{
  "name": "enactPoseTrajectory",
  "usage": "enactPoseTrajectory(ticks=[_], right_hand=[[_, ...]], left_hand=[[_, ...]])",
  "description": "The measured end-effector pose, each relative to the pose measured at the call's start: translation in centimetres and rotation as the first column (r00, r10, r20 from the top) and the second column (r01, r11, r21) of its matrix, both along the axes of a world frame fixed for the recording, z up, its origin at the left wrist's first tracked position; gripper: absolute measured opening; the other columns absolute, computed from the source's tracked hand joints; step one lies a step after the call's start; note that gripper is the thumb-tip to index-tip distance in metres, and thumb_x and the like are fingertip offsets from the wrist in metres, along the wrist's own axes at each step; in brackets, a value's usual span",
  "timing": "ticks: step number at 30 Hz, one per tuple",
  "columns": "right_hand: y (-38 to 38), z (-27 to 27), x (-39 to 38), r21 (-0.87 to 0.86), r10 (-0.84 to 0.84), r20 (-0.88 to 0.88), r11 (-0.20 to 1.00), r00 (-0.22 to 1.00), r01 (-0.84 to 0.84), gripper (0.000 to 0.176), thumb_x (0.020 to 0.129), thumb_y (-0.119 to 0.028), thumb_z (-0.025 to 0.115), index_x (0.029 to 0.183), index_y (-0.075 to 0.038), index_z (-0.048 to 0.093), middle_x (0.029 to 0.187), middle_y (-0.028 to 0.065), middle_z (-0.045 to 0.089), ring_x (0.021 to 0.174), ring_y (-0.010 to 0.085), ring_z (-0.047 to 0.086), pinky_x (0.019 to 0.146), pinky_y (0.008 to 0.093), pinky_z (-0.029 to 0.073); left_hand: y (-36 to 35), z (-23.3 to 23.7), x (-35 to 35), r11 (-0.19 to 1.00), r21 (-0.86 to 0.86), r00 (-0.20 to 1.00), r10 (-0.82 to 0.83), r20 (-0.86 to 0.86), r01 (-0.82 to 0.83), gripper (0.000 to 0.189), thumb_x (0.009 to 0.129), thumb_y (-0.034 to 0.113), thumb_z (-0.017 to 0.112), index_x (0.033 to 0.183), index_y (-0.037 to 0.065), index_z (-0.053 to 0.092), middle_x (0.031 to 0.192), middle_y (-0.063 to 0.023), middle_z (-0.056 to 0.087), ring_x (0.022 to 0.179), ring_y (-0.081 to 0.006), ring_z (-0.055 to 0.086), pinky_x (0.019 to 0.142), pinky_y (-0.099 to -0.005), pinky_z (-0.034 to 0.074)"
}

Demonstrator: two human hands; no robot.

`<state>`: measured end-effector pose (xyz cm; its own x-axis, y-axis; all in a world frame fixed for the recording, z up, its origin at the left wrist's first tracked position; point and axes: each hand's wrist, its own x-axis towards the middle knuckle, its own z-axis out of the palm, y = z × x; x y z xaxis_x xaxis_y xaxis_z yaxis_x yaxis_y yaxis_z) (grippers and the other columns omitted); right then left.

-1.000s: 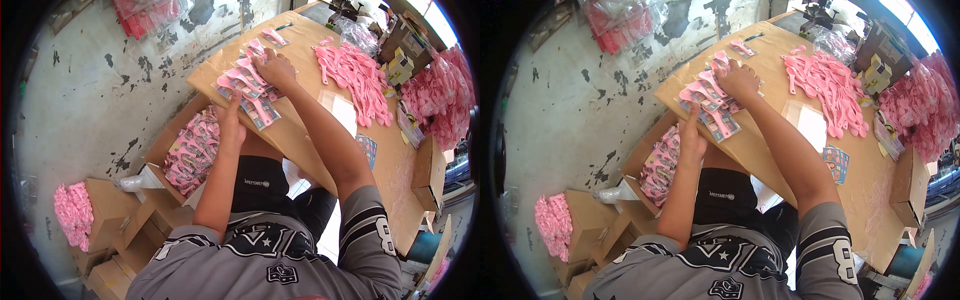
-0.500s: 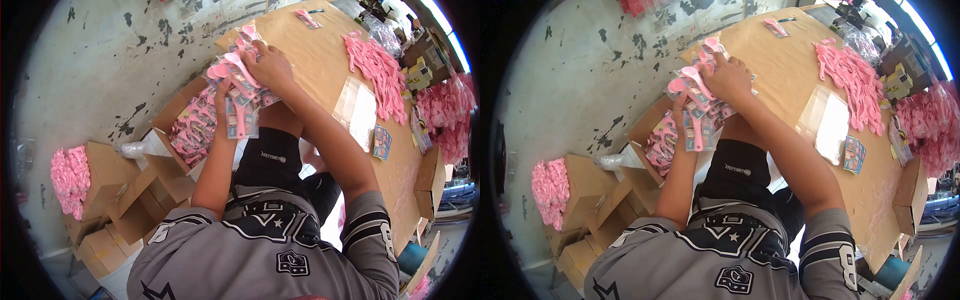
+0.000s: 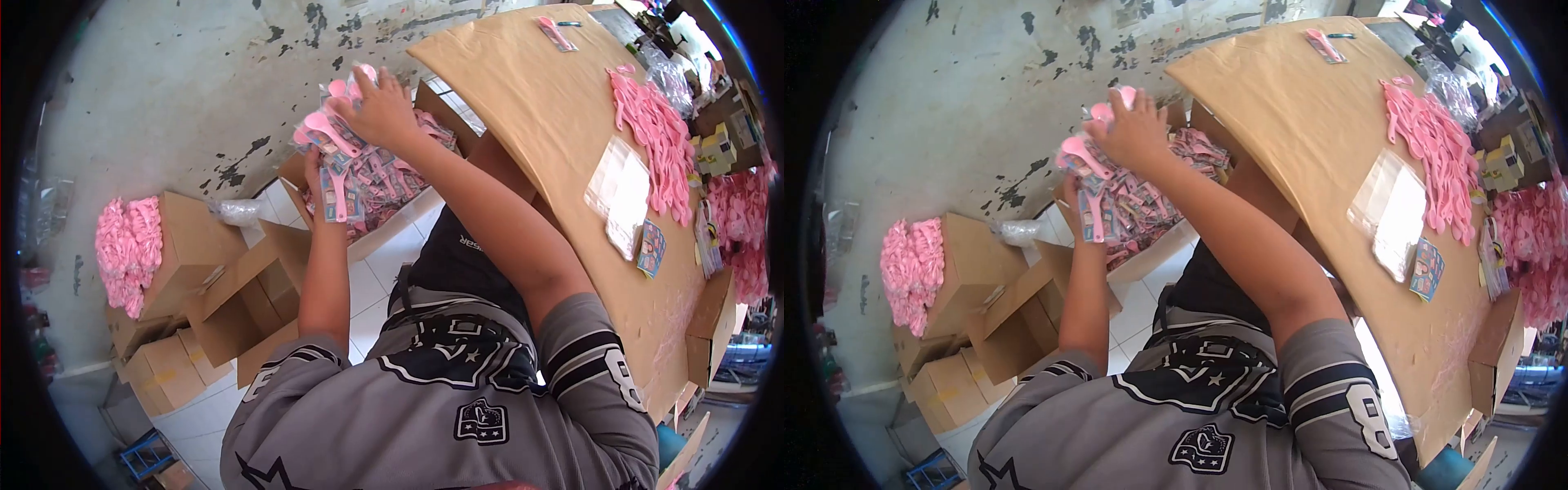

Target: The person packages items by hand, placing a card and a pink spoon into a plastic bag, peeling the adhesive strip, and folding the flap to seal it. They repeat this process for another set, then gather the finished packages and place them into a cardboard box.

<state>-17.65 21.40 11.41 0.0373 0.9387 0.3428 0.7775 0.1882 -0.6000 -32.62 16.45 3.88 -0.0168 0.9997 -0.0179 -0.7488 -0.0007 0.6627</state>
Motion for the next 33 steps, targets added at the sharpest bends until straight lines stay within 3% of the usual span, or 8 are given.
enactPoseTrajectory(ticks=[4,7,12,19,23,26,29,33], right_hand=[[-0.2,-1.6,1.7,0.084,-0.006,-0.001,0.996,1.0,0.006,0.084,0.095,-0.062,0.062,0.151,0.0,0.049,0.153,0.0401,0.043,0.141,0.0566,0.043,0.118,0.0602,0.034],[-2.2,1.0,4.3,0.13,0.048,-0.075,0.991,0.996,-0.038,0.073,0.096,-0.052,0.067,0.144,0.002,0.055,0.144,0.0373,0.052,0.132,0.0556,0.052,0.112,0.0558,0.042],[-2.6,6.0,9.1,0.152,0.111,-0.082,0.984,0.99,-0.098,0.059,0.093,-0.035,0.073,0.136,0.003,0.058,0.126,0.0295,0.066,0.119,0.0483,0.061,0.101,0.052,0.05],[2.7,7.5,22.6,0.139,-0.218,0.267,0.972,0.939,0.187,0.058,0.089,-0.029,0.072,0.135,0.002,0.058,0.136,0.028,0.062,0.125,0.0446,0.059,0.106,0.0526,0.049],[6.9,1.7,32.6,0.406,-0.437,0.484,0.88,0.758,0.248,0.059,0.09,-0.031,0.071,0.139,-0.002,0.057,0.151,0.0268,0.052,0.136,0.0445,0.053,0.109,0.0539,0.048],[6.4,1.6,35.8,0.336,-0.469,0.446,0.877,0.762,0.343,0.058,0.092,-0.033,0.069,0.142,-0.007,0.056,0.155,0.0264,0.048,0.139,0.0447,0.05,0.111,0.0525,0.047],[6.9,2.2,37.6,0.021,-0.366,0.406,0.92,0.837,0.392,0.05,0.097,-0.028,0.064,0.143,-0.011,0.055,0.148,0.0241,0.055,0.134,0.0434,0.055,0.108,0.0521,0.049],[5.4,3.5,34.0,0.12,-0.395,0.584,0.906,0.709,0.406,0.037,0.102,-0.017,0.054,0.138,-0.011,0.056,0.126,0.0229,0.067,0.119,0.0401,0.064,0.095,0.0506,0.055]], left_hand=[[2.5,-17.4,-6.2,0.996,-0.072,0.978,0.027,-0.208,-0.043,0.066,0.1,0.048,0.063,0.147,0.004,0.05,0.147,-0.0158,0.055,0.142,-0.0299,0.049,0.122,-0.0475,0.036],[-2.7,-17.3,-6.9,0.713,-0.7,0.985,0.144,0.095,-0.037,0.08,0.098,0.047,0.066,0.161,0.011,0.035,0.164,-0.0178,0.032,0.155,-0.0344,0.026,0.128,-0.0534,0.02],[-1.5,-24.1,-7.0,0.728,-0.677,0.994,0.046,-0.102,-0.103,0.075,0.096,0.048,0.065,0.16,0.019,0.036,0.167,-0.0159,0.027,0.154,-0.0332,0.029,0.127,-0.0553,0.017],[0.9,-23.7,-3.7,0.85,-0.525,0.967,-0.098,-0.236,-0.042,0.082,0.098,0.041,0.067,0.165,0.012,0.028,0.169,-0.0137,0.032,0.156,-0.0299,0.028,0.126,-0.0519,0.02],[-1.5,-19.5,-1.0,0.872,-0.488,0.929,-0.158,-0.334,-0.027,0.064,0.101,0.027,0.066,0.157,0.007,0.042,0.158,-0.0103,0.048,0.147,-0.0261,0.043,0.121,-0.0463,0.03],[-4.0,-17.6,0.7,0.877,-0.479,0.882,-0.257,-0.396,0.041,0.063,0.099,0.03,0.071,0.153,0.007,0.049,0.146,-0.0082,0.061,0.135,-0.0233,0.055,0.112,-0.0426,0.039],[-6.5,-16.2,2.2,0.847,-0.491,0.796,-0.437,-0.419,0.206,0.056,0.1,0.03,0.068,0.149,0.007,0.052,0.137,-0.0067,0.067,0.126,-0.0202,0.061,0.108,-0.0391,0.043],[-8.6,-15.7,4.4,0.797,-0.532,0.758,-0.528,-0.384,0.285,0.052,0.097,0.033,0.071,0.141,0.007,0.059,0.126,-0.0049,0.072,0.117,-0.0187,0.066,0.101,-0.0352,0.047]])
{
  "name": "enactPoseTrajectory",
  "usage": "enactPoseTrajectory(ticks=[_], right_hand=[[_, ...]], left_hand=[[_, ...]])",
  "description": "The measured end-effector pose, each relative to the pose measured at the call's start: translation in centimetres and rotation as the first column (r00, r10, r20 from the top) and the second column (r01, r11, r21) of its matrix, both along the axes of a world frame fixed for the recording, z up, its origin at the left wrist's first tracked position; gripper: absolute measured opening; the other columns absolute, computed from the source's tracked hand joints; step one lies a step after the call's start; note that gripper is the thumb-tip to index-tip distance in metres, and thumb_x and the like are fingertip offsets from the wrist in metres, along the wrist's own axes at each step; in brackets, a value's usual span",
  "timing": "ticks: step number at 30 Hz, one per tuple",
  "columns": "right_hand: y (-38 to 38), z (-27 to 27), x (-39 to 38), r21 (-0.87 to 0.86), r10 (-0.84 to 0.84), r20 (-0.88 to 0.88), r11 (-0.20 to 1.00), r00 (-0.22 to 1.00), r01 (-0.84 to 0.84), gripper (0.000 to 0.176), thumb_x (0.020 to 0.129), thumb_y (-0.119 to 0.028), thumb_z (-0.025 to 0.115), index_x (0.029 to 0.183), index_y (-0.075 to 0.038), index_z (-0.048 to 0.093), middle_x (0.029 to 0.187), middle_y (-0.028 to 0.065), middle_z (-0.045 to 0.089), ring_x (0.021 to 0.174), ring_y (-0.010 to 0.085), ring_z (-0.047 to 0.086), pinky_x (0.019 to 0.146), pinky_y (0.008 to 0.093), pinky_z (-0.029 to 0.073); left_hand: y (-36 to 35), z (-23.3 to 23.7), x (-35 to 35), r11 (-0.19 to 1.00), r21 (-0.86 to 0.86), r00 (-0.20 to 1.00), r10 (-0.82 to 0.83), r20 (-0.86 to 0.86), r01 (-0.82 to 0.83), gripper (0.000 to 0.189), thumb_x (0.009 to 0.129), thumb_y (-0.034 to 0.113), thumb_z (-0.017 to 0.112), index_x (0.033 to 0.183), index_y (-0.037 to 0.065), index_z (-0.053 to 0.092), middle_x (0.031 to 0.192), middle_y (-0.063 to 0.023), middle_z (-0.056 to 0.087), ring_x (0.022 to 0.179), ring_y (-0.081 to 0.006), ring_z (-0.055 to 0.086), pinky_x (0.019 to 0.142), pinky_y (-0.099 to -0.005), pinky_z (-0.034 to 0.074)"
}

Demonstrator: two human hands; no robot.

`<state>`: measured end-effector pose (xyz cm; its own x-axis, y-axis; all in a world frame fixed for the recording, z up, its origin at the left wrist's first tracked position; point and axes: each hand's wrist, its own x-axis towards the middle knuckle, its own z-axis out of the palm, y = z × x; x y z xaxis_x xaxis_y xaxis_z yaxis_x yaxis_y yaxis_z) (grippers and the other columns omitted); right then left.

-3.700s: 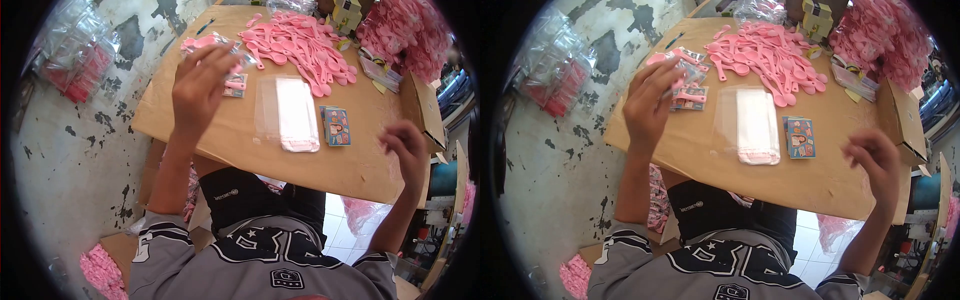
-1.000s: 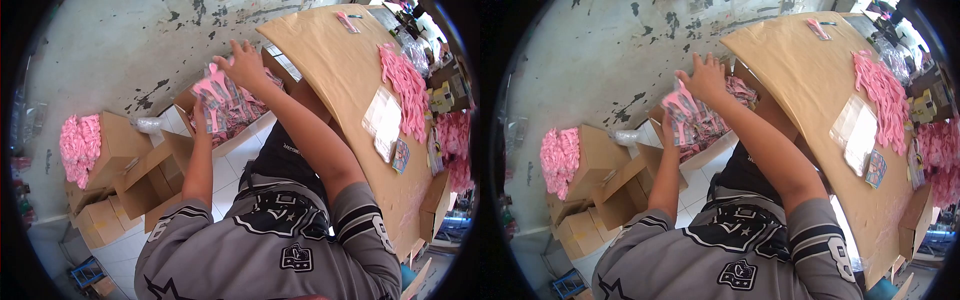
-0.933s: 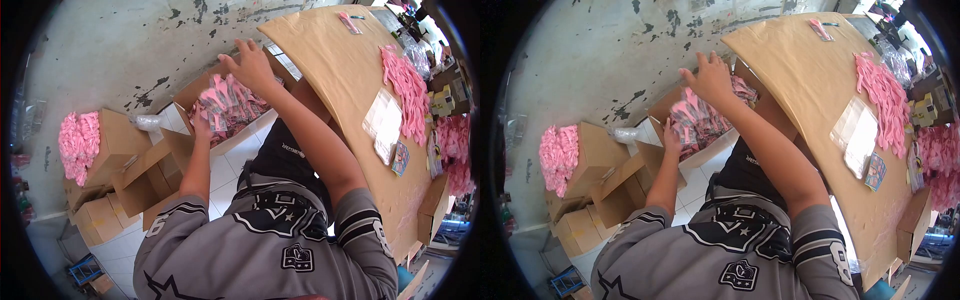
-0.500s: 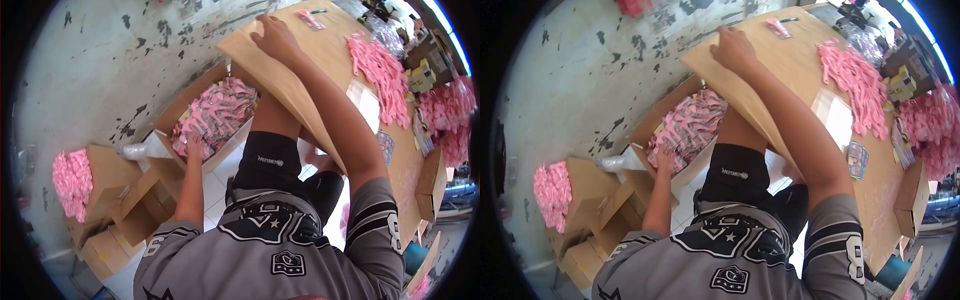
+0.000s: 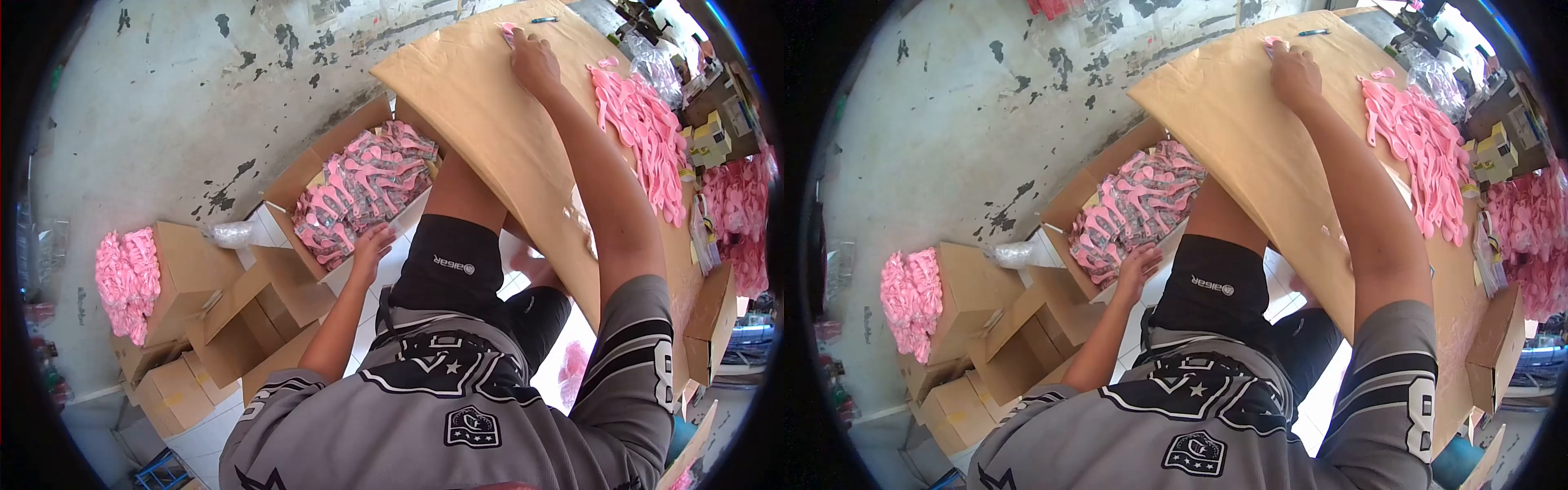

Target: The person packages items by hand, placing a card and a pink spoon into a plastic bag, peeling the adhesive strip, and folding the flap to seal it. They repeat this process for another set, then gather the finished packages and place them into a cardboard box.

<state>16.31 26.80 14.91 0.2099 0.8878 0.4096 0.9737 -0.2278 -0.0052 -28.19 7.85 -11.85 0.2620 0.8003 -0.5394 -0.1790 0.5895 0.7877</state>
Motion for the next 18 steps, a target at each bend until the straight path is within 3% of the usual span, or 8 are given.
enactPoseTrajectory(ticks=[5,9,11,14,16,18], right_hand=[[-1.8,1.8,-5.1,-0.065,0.093,0.004,0.994,0.996,-0.092,0.037,0.101,-0.014,0.053,0.138,-0.012,0.052,0.119,0.0243,0.069,0.113,0.0403,0.067,0.088,0.0497,0.057],[-4.4,2.0,-11.4,-0.024,0.313,-0.099,0.948,0.945,-0.316,0.036,0.099,-0.013,0.055,0.135,-0.012,0.053,0.112,0.0214,0.07,0.109,0.0386,0.069,0.085,0.0486,0.059],[-4.8,0.4,-14.8,0.07,0.496,-0.015,0.867,0.868,-0.494,0.037,0.096,-0.011,0.058,0.132,-0.008,0.054,0.108,0.0188,0.069,0.107,0.0372,0.069,0.085,0.0471,0.059],[-7.4,0.7,-20.4,-0.022,0.638,-0.041,0.769,0.769,-0.639,0.034,0.091,-0.013,0.065,0.123,-0.004,0.06,0.109,0.0158,0.067,0.107,0.0342,0.068,0.087,0.0439,0.058],[-9.3,1.2,-23.3,-0.047,0.72,-0.09,0.688,0.689,-0.725,0.034,0.09,-0.016,0.067,0.12,-0.003,0.062,0.111,0.0146,0.065,0.109,0.0348,0.066,0.092,0.0435,0.057],[-10.9,0.4,-25.5,-0.051,0.75,-0.12,0.65,0.65,-0.759,0.031,0.089,-0.016,0.068,0.116,-0.002,0.064,0.112,0.0142,0.065,0.11,0.0339,0.066,0.092,0.0437,0.056]], left_hand=[[1.3,2.8,1.7,0.992,0.096,0.994,0.071,0.083,-0.079,0.045,0.104,0.035,0.063,0.136,0.003,0.06,0.123,-0.01,0.073,0.114,-0.0199,0.068,0.099,-0.0353,0.05],[4.1,11.3,2.6,0.958,0.225,0.961,0.119,0.248,-0.176,0.047,0.108,0.04,0.058,0.136,0.003,0.06,0.124,-0.0141,0.073,0.116,-0.0239,0.068,0.101,-0.0382,0.051],[5.4,15.4,3.1,0.948,0.255,0.935,0.096,0.34,-0.19,0.049,0.109,0.044,0.055,0.135,0.003,0.06,0.123,-0.0146,0.073,0.118,-0.0259,0.067,0.103,-0.0415,0.052],[6.9,20.5,4.0,0.955,0.221,0.869,0.065,0.491,-0.196,0.051,0.111,0.046,0.051,0.135,0.002,0.06,0.118,-0.0136,0.073,0.116,-0.0264,0.068,0.104,-0.0433,0.054],[7.8,22.0,4.3,0.968,0.148,0.814,0.082,0.575,-0.201,0.047,0.112,0.044,0.049,0.133,0.003,0.06,0.116,-0.0125,0.073,0.115,-0.0248,0.069,0.103,-0.0421,0.055],[9.1,20.6,3.7,0.952,0.167,0.771,0.096,0.629,-0.255,0.039,0.112,0.037,0.051,0.128,0.003,0.06,0.117,-0.0108,0.072,0.111,-0.0225,0.069,0.097,-0.0405,0.057]])
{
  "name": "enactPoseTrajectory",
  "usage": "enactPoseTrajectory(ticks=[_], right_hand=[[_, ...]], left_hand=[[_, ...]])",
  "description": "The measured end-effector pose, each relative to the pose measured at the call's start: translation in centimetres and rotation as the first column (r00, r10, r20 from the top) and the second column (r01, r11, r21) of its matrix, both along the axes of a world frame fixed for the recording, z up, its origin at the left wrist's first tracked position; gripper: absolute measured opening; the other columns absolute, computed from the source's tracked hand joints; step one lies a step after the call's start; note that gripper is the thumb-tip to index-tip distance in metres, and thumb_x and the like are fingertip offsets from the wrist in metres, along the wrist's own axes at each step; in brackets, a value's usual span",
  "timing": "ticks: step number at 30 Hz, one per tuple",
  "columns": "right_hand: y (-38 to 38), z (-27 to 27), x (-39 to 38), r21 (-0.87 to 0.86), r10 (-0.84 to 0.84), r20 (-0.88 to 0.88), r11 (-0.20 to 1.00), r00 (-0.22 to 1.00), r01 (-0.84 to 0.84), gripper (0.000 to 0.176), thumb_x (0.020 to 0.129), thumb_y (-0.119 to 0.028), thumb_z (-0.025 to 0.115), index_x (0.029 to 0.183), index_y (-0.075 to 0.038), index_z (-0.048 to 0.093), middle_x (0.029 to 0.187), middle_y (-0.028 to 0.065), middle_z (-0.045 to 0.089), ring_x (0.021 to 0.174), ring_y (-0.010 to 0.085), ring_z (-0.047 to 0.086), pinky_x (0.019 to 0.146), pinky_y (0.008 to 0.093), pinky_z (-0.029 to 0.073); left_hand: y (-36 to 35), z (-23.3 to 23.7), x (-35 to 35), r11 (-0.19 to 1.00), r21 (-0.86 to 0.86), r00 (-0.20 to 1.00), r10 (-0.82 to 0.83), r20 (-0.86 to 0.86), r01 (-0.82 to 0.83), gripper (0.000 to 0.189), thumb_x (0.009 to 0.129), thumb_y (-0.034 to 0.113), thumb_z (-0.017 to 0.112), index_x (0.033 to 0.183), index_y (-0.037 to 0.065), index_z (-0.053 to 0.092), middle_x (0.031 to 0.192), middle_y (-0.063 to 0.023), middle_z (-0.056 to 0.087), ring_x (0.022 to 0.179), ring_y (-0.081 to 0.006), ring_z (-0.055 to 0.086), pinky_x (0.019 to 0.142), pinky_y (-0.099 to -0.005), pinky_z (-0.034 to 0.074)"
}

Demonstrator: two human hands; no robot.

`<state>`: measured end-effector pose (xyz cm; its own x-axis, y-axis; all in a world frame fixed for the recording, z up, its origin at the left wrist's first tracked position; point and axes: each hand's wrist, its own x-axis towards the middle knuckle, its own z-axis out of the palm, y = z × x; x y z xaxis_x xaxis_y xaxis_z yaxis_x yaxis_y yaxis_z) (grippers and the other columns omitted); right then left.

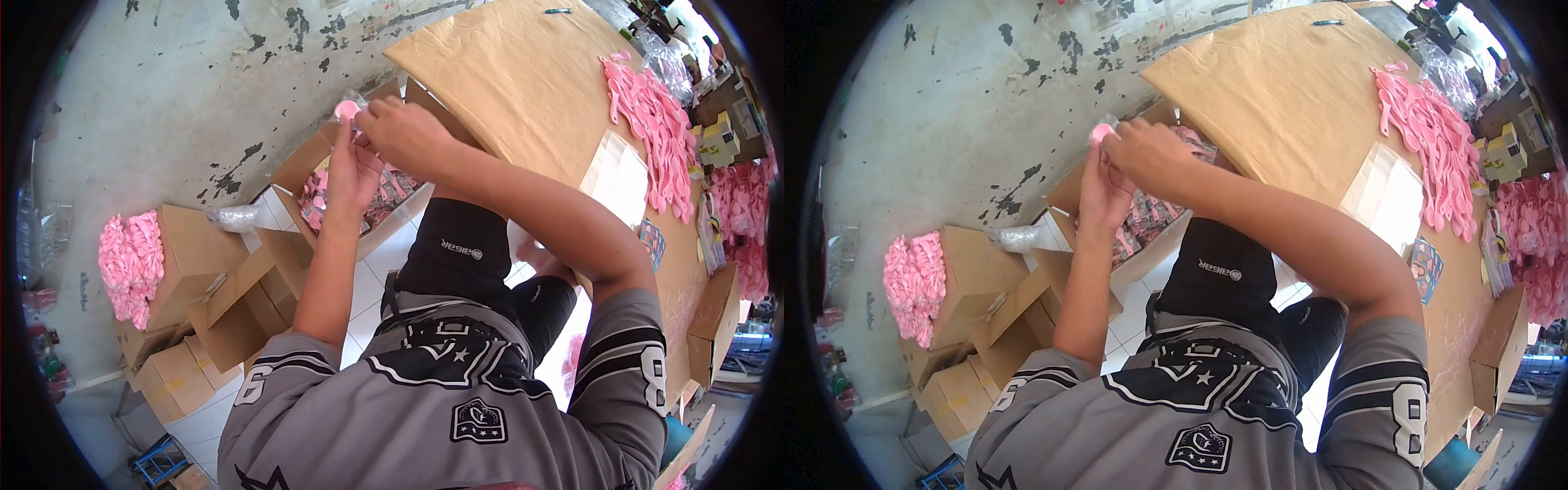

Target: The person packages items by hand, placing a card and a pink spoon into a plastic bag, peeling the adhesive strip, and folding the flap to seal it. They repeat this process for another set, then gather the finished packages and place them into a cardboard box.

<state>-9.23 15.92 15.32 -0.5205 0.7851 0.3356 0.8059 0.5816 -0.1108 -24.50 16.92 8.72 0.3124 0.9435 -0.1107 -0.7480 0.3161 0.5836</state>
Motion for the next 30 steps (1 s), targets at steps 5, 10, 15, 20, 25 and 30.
enactPoseTrajectory(ticks=[5,10,15,20,25,30], right_hand=[[-1.3,-0.4,-0.7,0.019,0.105,-0.136,0.994,0.985,-0.103,0.019,0.088,-0.012,0.067,0.104,-0.002,0.07,0.109,0.0132,0.069,0.105,0.0314,0.068,0.091,0.0451,0.055],[-3.3,5.5,2.5,-0.01,0.049,-0.262,0.999,0.964,-0.053,0.014,0.088,-0.014,0.068,0.097,-0.003,0.069,0.1,0.0143,0.072,0.101,0.0344,0.07,0.088,0.0454,0.056],[-8.0,11.1,8.9,0.048,0.016,-0.43,0.999,0.903,0.005,0.018,0.09,-0.012,0.067,0.105,-0.004,0.072,0.091,0.016,0.074,0.085,0.0359,0.071,0.079,0.0466,0.056],[-15.6,14.8,15.5,-0.374,-0.38,-0.37,0.896,0.847,0.239,0.018,0.094,-0.014,0.068,0.108,-0.002,0.073,0.083,0.0123,0.071,0.065,0.0214,0.063,0.061,0.0354,0.048],[-23.7,14.3,23.8,-0.306,-0.685,-0.381,0.728,0.621,0.614,0.017,0.097,-0.016,0.069,0.107,-0.003,0.073,0.072,0.0042,0.066,0.057,0.0103,0.052,0.055,0.03,0.041],[-32.1,12.9,27.2,-0.364,-0.899,-0.312,0.413,0.308,0.835,0.02,0.099,-0.017,0.071,0.111,-0.001,0.072,0.08,0.006,0.066,0.07,0.0129,0.056,0.066,0.0291,0.045]], left_hand=[[1.1,-4.0,-2.4,0.985,-0.037,0.983,0.162,-0.088,-0.166,0.02,0.107,0.018,0.059,0.124,0.006,0.061,0.117,-0.0085,0.068,0.112,-0.0223,0.067,0.093,-0.0436,0.058],[2.3,-8.6,-6.3,0.945,-0.262,0.95,0.116,-0.291,-0.196,0.024,0.103,0.017,0.061,0.125,0.007,0.06,0.121,-0.0085,0.066,0.122,-0.0264,0.061,0.102,-0.0515,0.054],[2.3,-17.8,-8.3,0.841,-0.29,0.76,0.199,-0.619,-0.456,0.031,0.1,0.019,0.061,0.128,0.006,0.056,0.117,-0.0083,0.061,0.121,-0.0269,0.056,0.103,-0.052,0.05],[-3.8,-14.3,-1.2,0.995,-0.029,0.66,0.045,-0.75,-0.1,0.056,0.103,0.031,0.062,0.149,0.002,0.048,0.14,-0.0125,0.058,0.134,-0.0265,0.054,0.111,-0.0458,0.044],[-6.4,-8.0,9.6,0.918,0.189,0.489,-0.006,-0.872,0.348,0.065,0.102,0.031,0.068,0.154,-0.002,0.045,0.148,-0.0174,0.056,0.137,-0.0283,0.054,0.111,-0.0381,0.043],[-3.9,-1.5,8.4,0.758,0.282,0.272,0.142,-0.952,0.589,0.048,0.103,0.026,0.07,0.137,-0.006,0.06,0.122,-0.0186,0.071,0.112,-0.0238,0.066,0.095,-0.032,0.052]])
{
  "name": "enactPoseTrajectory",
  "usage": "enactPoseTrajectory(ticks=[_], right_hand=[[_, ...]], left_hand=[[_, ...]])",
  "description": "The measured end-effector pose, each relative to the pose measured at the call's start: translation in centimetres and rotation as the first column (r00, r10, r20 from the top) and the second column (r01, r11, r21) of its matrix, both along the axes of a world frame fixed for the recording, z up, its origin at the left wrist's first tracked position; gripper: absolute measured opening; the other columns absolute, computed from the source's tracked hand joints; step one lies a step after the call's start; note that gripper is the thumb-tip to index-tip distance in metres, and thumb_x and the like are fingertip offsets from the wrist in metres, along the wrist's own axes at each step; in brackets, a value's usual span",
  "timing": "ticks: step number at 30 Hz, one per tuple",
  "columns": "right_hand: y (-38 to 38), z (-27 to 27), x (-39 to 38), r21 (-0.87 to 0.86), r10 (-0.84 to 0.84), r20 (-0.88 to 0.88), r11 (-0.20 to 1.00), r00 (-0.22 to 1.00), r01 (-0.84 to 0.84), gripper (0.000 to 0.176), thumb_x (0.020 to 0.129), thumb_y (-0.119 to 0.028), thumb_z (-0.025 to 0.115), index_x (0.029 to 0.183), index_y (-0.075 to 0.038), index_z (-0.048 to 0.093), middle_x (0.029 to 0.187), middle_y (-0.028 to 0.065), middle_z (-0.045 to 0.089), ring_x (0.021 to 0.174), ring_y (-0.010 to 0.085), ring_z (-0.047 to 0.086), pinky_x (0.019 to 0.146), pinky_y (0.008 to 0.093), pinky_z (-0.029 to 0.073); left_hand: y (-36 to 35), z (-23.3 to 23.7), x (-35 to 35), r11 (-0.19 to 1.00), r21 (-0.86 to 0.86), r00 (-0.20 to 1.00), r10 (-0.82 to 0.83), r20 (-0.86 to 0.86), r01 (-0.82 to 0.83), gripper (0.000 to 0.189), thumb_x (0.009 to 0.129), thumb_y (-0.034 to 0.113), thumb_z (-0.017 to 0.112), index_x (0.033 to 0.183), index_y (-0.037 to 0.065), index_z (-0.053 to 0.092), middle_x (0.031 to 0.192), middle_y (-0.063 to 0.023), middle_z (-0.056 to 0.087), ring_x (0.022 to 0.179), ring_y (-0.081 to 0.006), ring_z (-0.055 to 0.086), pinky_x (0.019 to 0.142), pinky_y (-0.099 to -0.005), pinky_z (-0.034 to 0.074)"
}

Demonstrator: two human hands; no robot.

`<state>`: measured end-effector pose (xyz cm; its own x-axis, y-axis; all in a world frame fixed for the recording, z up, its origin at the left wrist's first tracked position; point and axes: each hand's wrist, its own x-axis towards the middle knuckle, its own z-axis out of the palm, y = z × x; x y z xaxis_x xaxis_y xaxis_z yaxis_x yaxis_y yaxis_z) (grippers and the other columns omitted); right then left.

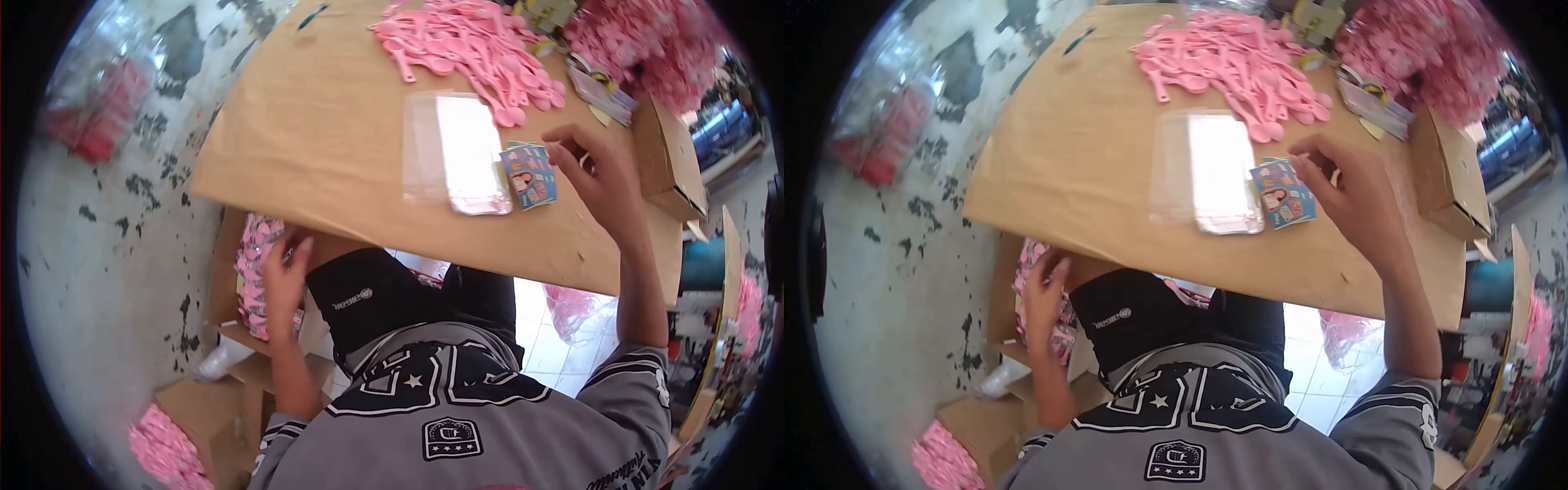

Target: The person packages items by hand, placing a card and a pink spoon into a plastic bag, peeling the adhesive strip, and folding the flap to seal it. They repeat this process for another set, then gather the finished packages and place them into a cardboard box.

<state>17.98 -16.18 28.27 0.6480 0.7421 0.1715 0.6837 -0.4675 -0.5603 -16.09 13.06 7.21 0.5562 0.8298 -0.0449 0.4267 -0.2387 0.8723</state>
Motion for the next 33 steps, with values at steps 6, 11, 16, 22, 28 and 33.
enactPoseTrajectory(ticks=[6,11,16,22,28,33], right_hand=[[-5.6,-6.6,-0.8,0.135,-0.355,-0.082,0.922,0.931,0.363,0.036,0.096,-0.03,0.076,0.114,0.001,0.068,0.086,0.0096,0.064,0.074,0.0169,0.058,0.068,0.0324,0.047],[-3.3,-10.0,-2.5,0.139,-0.489,-0.115,0.854,0.865,0.501,0.051,0.091,-0.045,0.079,0.112,-0.002,0.062,0.094,0.0103,0.061,0.084,0.0245,0.06,0.076,0.039,0.05],[-2.2,-9.8,-2.0,0.074,-0.509,-0.169,0.847,0.844,0.526,0.054,0.087,-0.048,0.082,0.103,-0.003,0.059,0.095,0.0101,0.06,0.086,0.0251,0.06,0.076,0.041,0.049],[-3.2,-10.9,-0.6,0.161,-0.466,-0.414,0.808,0.782,0.567,0.044,0.089,-0.039,0.083,0.091,-0.002,0.06,0.087,0.0097,0.061,0.074,0.0223,0.058,0.068,0.038,0.047],[-3.5,-11.6,-0.2,0.351,-0.419,-0.395,0.753,0.817,0.556,0.025,0.098,-0.022,0.073,0.096,0.002,0.065,0.083,0.0105,0.061,0.071,0.0204,0.058,0.066,0.035,0.047],[-3.3,-12.1,-0.3,0.494,-0.379,-0.376,0.69,0.846,0.529,0.02,0.102,-0.017,0.069,0.104,0.002,0.07,0.084,0.0051,0.064,0.074,0.0126,0.057,0.067,0.0296,0.047]], left_hand=[[-1.4,13.0,3.9,0.997,-0.045,0.931,-0.037,0.363,0.057,0.033,0.106,0.025,0.065,0.097,-0.006,0.068,0.085,-0.0023,0.071,0.074,-0.009,0.06,0.066,-0.0256,0.047],[-4.0,13.2,16.4,0.86,0.338,0.924,-0.355,-0.144,0.383,0.042,0.1,0.035,0.071,0.089,-0.005,0.062,0.083,-0.013,0.064,0.075,-0.0289,0.059,0.072,-0.0394,0.049],[-5.4,9.6,21.1,0.712,0.526,0.885,-0.345,-0.313,0.464,0.042,0.097,0.036,0.073,0.087,-0.003,0.059,0.091,-0.0173,0.059,0.083,-0.0351,0.056,0.079,-0.0441,0.049],[-5.0,9.8,21.1,0.875,0.309,0.925,-0.325,-0.199,0.374,0.029,0.099,0.023,0.073,0.093,-0.002,0.059,0.087,-0.0094,0.062,0.074,-0.021,0.056,0.07,-0.0357,0.048],[-3.2,9.5,20.5,0.931,-0.21,0.932,-0.237,0.275,0.299,0.025,0.096,0.009,0.074,0.114,0.0,0.059,0.091,-0.0023,0.068,0.076,-0.0076,0.06,0.071,-0.0228,0.05],[-2.6,9.8,20.1,0.923,-0.232,0.931,-0.241,0.275,0.307,0.031,0.093,0.006,0.078,0.119,-0.002,0.061,0.094,-0.0029,0.07,0.08,-0.0075,0.064,0.074,-0.0227,0.052]])
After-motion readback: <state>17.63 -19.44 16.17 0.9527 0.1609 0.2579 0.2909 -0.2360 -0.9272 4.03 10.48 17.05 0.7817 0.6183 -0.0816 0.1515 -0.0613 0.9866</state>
